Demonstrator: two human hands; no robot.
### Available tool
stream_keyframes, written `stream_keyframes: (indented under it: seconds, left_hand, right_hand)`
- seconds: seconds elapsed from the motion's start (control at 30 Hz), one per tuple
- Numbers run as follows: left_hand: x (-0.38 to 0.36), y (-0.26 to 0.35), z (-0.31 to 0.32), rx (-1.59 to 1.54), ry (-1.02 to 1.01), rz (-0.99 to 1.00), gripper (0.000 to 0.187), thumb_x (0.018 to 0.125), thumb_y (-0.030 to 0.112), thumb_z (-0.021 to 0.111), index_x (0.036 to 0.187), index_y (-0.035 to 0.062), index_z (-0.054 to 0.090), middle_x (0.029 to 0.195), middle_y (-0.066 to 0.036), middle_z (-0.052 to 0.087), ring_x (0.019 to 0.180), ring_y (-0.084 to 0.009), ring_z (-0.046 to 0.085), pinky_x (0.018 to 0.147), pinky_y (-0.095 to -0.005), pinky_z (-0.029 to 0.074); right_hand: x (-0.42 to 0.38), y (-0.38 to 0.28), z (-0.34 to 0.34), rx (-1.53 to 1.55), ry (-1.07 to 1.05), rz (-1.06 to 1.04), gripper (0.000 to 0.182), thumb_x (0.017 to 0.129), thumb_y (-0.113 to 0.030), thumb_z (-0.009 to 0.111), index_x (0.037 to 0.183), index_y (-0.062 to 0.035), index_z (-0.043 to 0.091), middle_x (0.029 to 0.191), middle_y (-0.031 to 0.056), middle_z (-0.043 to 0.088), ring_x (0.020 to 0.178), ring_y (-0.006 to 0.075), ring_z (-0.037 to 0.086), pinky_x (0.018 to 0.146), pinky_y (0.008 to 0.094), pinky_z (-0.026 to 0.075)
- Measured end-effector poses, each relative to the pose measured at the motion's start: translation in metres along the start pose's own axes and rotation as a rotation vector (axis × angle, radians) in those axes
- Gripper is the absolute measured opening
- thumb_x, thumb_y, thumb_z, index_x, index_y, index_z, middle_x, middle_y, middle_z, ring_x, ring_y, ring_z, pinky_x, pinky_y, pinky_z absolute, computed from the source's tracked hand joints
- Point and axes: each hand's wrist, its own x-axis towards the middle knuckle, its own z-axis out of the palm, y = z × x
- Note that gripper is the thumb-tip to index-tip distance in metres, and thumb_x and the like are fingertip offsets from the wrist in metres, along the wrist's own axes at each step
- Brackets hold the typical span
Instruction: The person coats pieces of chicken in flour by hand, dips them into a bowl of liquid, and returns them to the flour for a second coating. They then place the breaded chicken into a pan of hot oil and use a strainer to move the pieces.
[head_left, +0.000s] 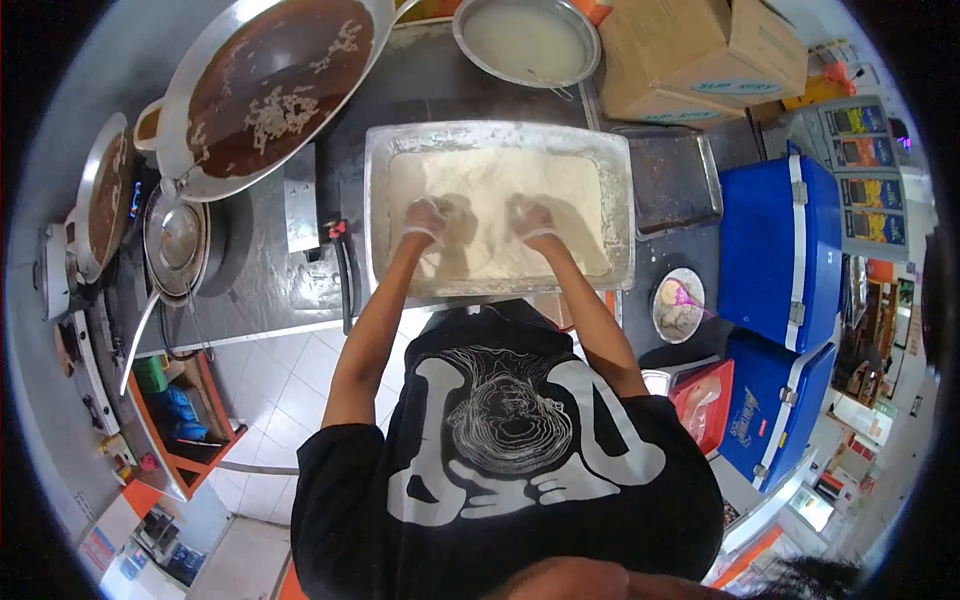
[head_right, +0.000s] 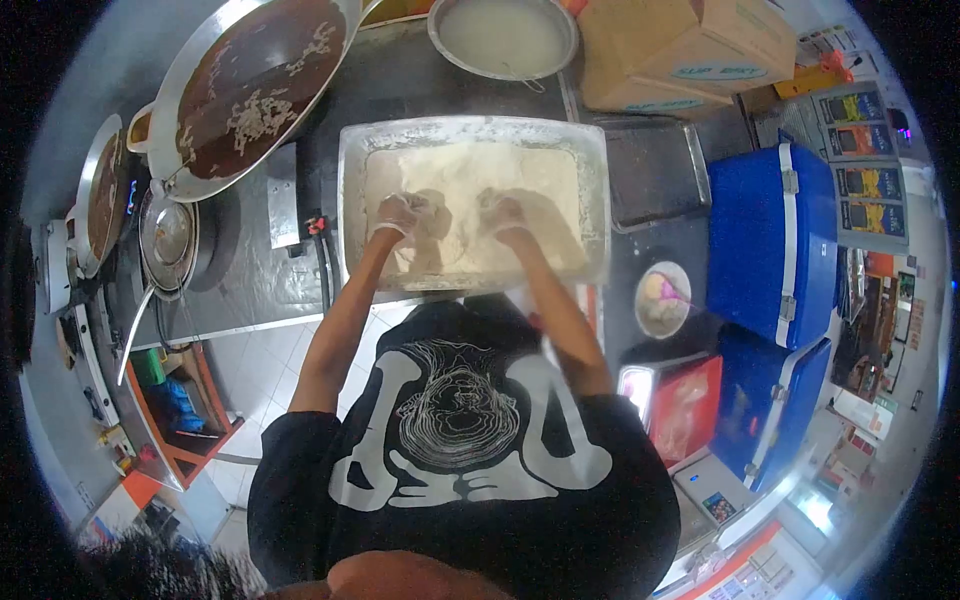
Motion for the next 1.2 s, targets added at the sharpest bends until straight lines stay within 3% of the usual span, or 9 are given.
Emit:
stream_keyframes:
  seconds: [0.2,0.33,0.43,0.5,0.63,0.7,0.83,1.0,1.2]
  left_hand:
    - [-0.005,0.002,-0.029,-0.039,0.240,0.026,0.024,0.072,0.024,0.062,0.091,0.0109,0.066,0.083,-0.012,0.064,0.071,-0.0195,0.063,0.065,-0.0297,0.047]
    - [0.010,-0.014,-0.035,0.031,0.308,0.137,0.021,0.074,0.021,0.060,0.092,0.0111,0.065,0.081,-0.011,0.064,0.070,-0.0189,0.062,0.064,-0.0292,0.047]
    - [0.008,-0.031,-0.030,-0.377,0.251,0.155,0.021,0.074,0.020,0.060,0.093,0.0114,0.065,0.080,-0.009,0.065,0.069,-0.0183,0.062,0.063,-0.0293,0.047]
    - [-0.013,-0.004,-0.047,-0.485,0.139,0.014,0.020,0.076,0.018,0.059,0.092,0.0088,0.064,0.083,-0.008,0.065,0.069,-0.0152,0.061,0.061,-0.0279,0.047]
    - [-0.023,-0.013,-0.043,-0.352,0.093,0.106,0.018,0.077,0.018,0.057,0.088,0.0047,0.064,0.079,-0.007,0.065,0.065,-0.0124,0.059,0.060,-0.0264,0.046]
    - [-0.028,-0.017,-0.039,-0.743,-0.055,-0.148,0.017,0.076,0.017,0.057,0.084,0.0031,0.064,0.073,-0.006,0.063,0.062,-0.0118,0.057,0.059,-0.0261,0.046]
    - [-0.040,-0.001,-0.046,-0.853,-0.092,-0.178,0.017,0.073,0.016,0.059,0.083,0.0030,0.064,0.068,-0.004,0.061,0.061,-0.0115,0.055,0.058,-0.0262,0.046]
    - [-0.045,0.018,-0.050,-0.159,-0.023,-0.029,0.024,0.071,0.024,0.056,0.077,0.0027,0.064,0.074,-0.017,0.063,0.068,-0.0249,0.061,0.063,-0.0342,0.047]
    - [-0.048,0.021,-0.034,0.225,-0.120,0.077,0.022,0.067,0.024,0.056,0.074,0.0047,0.064,0.073,-0.019,0.060,0.073,-0.0326,0.060,0.066,-0.0371,0.046]
  right_hand:
    - [-0.004,-0.026,0.010,-0.195,0.248,-0.627,0.025,0.082,-0.027,0.041,0.092,-0.0095,0.055,0.093,0.0186,0.056,0.084,0.0319,0.055,0.073,0.0423,0.044]
    - [0.016,-0.070,0.048,-0.159,0.052,-0.585,0.023,0.080,-0.023,0.042,0.087,-0.0067,0.056,0.092,0.0179,0.057,0.085,0.0299,0.055,0.073,0.0411,0.044]
    - [0.008,-0.103,0.061,-0.485,0.051,-0.587,0.021,0.078,-0.018,0.043,0.082,-0.0043,0.058,0.089,0.0176,0.058,0.083,0.0301,0.056,0.073,0.0407,0.044]
    - [0.016,-0.107,0.077,-0.362,0.069,-0.323,0.018,0.076,-0.014,0.044,0.080,-0.0033,0.059,0.087,0.0184,0.058,0.081,0.0308,0.057,0.072,0.0405,0.045]
    - [0.018,-0.082,0.064,-0.315,0.078,-0.401,0.017,0.074,-0.013,0.046,0.078,-0.0024,0.059,0.086,0.0199,0.058,0.079,0.0339,0.057,0.072,0.0414,0.045]
    - [0.019,-0.068,0.061,-0.157,0.357,-0.561,0.019,0.073,-0.013,0.047,0.082,-0.0014,0.059,0.085,0.0209,0.058,0.080,0.0363,0.056,0.072,0.0421,0.045]
    - [0.014,-0.064,0.055,-0.167,0.465,-0.665,0.022,0.073,-0.016,0.049,0.085,0.0003,0.057,0.083,0.0215,0.058,0.079,0.0371,0.056,0.071,0.0424,0.044]
    - [0.022,-0.086,0.048,-0.161,0.040,-0.373,0.030,0.073,-0.025,0.053,0.088,-0.0004,0.057,0.080,0.0206,0.059,0.077,0.0351,0.056,0.073,0.0402,0.045]
    - [0.010,-0.078,0.010,-0.284,0.011,-0.431,0.030,0.073,-0.029,0.058,0.093,-0.0066,0.058,0.089,0.0173,0.059,0.081,0.0320,0.057,0.074,0.0383,0.045]
